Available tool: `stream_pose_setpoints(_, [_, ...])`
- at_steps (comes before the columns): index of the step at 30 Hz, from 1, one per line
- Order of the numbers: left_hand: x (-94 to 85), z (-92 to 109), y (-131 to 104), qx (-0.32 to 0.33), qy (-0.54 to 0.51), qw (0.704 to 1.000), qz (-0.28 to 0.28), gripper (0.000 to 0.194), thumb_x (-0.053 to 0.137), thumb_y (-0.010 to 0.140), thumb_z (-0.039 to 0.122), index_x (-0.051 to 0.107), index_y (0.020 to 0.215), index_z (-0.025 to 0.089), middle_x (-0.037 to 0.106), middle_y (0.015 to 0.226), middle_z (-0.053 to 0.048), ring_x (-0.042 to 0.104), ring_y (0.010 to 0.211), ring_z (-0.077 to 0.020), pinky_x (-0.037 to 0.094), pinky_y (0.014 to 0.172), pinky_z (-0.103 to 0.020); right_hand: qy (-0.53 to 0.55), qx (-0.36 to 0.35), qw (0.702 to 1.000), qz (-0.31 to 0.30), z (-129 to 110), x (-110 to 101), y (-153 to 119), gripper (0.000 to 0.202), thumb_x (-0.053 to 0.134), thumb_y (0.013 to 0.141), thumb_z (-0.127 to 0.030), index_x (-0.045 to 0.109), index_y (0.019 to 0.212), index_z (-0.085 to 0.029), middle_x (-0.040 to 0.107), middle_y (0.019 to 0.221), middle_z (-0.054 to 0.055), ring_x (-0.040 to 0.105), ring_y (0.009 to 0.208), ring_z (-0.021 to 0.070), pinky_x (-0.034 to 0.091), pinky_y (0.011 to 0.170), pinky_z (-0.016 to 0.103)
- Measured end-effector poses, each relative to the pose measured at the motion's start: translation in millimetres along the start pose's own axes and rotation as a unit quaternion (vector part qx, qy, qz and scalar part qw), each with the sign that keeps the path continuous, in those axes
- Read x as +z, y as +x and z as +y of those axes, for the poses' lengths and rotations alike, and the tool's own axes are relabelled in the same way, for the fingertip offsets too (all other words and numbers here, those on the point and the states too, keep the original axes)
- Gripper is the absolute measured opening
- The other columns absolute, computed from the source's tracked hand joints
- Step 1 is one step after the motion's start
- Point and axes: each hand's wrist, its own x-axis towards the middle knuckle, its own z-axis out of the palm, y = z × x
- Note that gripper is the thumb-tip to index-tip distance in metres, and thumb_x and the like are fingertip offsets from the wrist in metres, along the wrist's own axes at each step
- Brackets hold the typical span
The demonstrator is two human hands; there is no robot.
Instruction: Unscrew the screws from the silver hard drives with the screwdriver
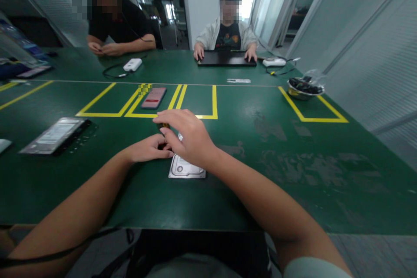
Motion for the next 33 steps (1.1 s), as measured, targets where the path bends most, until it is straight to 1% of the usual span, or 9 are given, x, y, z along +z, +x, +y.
stream_pose_setpoints(7, [1.2, 5.8, 0.0, -0.001, 0.003, 1.000, 0.010, 0.034, 0.065, 0.082, 0.040, 0.045, 0.069, 0.017, 0.042, 0.065, 0.005, 0.040, 0.061, -0.0101, 0.033, 0.058, -0.024, -0.020, 0.034, 0.999, 0.017, -2.5, -1.2, -0.2, 0.018, 0.061, 0.090, -0.026, 0.067, 0.103, -0.016, 0.068, 0.099, 0.008, 0.063, 0.094, 0.0175, 0.055, 0.081, 0.034])
stream_pose_setpoints(9, [1.6, 4.3, 0.3, 0.003, -0.003, 1.000, 0.006, 0.032, 0.065, 0.082, 0.040, 0.047, 0.071, 0.017, 0.042, 0.065, 0.005, 0.040, 0.061, -0.0102, 0.032, 0.057, -0.024, -0.015, 0.038, 0.999, 0.022, -4.0, -2.1, -0.7, 0.017, 0.058, 0.091, -0.025, 0.067, 0.102, -0.017, 0.069, 0.104, 0.010, 0.064, 0.100, 0.0183, 0.055, 0.085, 0.036])
stream_pose_setpoints(13, [2.2, 2.8, 0.7, -0.008, 0.003, 1.000, 0.006, 0.032, 0.064, 0.083, 0.040, 0.047, 0.069, 0.017, 0.043, 0.064, 0.005, 0.041, 0.060, -0.0103, 0.032, 0.057, -0.024, 0.015, 0.024, 1.000, -0.001, -4.8, -2.2, -0.9, 0.024, 0.047, 0.093, -0.015, 0.065, 0.109, -0.017, 0.070, 0.116, 0.009, 0.065, 0.112, 0.0171, 0.052, 0.097, 0.038])
stream_pose_setpoints(16, [2.1, 6.4, 0.0, -0.011, 0.012, 1.000, 0.013, 0.033, 0.065, 0.082, 0.039, 0.044, 0.068, 0.017, 0.042, 0.063, 0.005, 0.040, 0.059, -0.0101, 0.032, 0.056, -0.024, 0.012, 0.011, 1.000, -0.003, -3.8, -1.6, -0.2, 0.018, 0.053, 0.093, -0.019, 0.067, 0.105, -0.016, 0.071, 0.106, 0.008, 0.066, 0.103, 0.0163, 0.054, 0.091, 0.035])
stream_pose_setpoints(20, [1.8, 10.8, -1.0, -0.004, 0.013, 1.000, 0.002, 0.024, 0.062, 0.083, 0.032, 0.048, 0.071, 0.017, 0.046, 0.066, 0.005, 0.042, 0.062, -0.0107, 0.033, 0.058, -0.023, -0.022, 0.028, 0.999, 0.018, -4.2, -2.3, 0.7, 0.017, 0.064, 0.089, -0.030, 0.070, 0.096, -0.015, 0.064, 0.092, 0.008, 0.061, 0.088, 0.0165, 0.055, 0.078, 0.033])
stream_pose_setpoints(22, [1.9, 9.1, -0.8, -0.004, 0.003, 1.000, 0.001, 0.022, 0.062, 0.083, 0.032, 0.050, 0.073, 0.017, 0.045, 0.066, 0.005, 0.042, 0.062, -0.0108, 0.033, 0.058, -0.023, -0.011, 0.032, 0.999, 0.021, -5.0, -2.8, 0.8, 0.017, 0.060, 0.091, -0.028, 0.069, 0.098, -0.016, 0.066, 0.098, 0.009, 0.063, 0.093, 0.0173, 0.055, 0.082, 0.035])
stream_pose_setpoints(26, [2.3, 3.8, 0.1, -0.011, -0.003, 1.000, 0.007, 0.030, 0.064, 0.082, 0.037, 0.046, 0.069, 0.017, 0.042, 0.063, 0.005, 0.040, 0.060, -0.0104, 0.031, 0.057, -0.024, 0.030, 0.019, 0.999, -0.001, -4.7, -2.5, 0.7, 0.023, 0.048, 0.094, -0.016, 0.066, 0.108, -0.017, 0.070, 0.114, 0.009, 0.065, 0.111, 0.0168, 0.052, 0.096, 0.037])
stream_pose_setpoints(31, [1.3, 9.1, -0.9, 0.000, 0.008, 1.000, 0.002, 0.025, 0.063, 0.082, 0.034, 0.049, 0.070, 0.017, 0.045, 0.065, 0.004, 0.041, 0.061, -0.0106, 0.031, 0.057, -0.024, 0.000, 0.035, 0.999, 0.015, -2.7, -1.4, 0.3, 0.015, 0.064, 0.090, -0.028, 0.068, 0.098, -0.017, 0.067, 0.093, 0.005, 0.063, 0.090, 0.0154, 0.055, 0.080, 0.032])
stream_pose_setpoints(33, [1.1, 9.9, -1.2, 0.003, 0.007, 1.000, -0.001, 0.022, 0.062, 0.083, 0.034, 0.052, 0.073, 0.016, 0.046, 0.065, 0.004, 0.041, 0.061, -0.0108, 0.031, 0.057, -0.024, -0.011, 0.050, 0.998, 0.026, -3.1, -1.5, 0.1, 0.017, 0.066, 0.088, -0.032, 0.069, 0.096, -0.017, 0.065, 0.091, 0.005, 0.062, 0.087, 0.0157, 0.055, 0.077, 0.032])
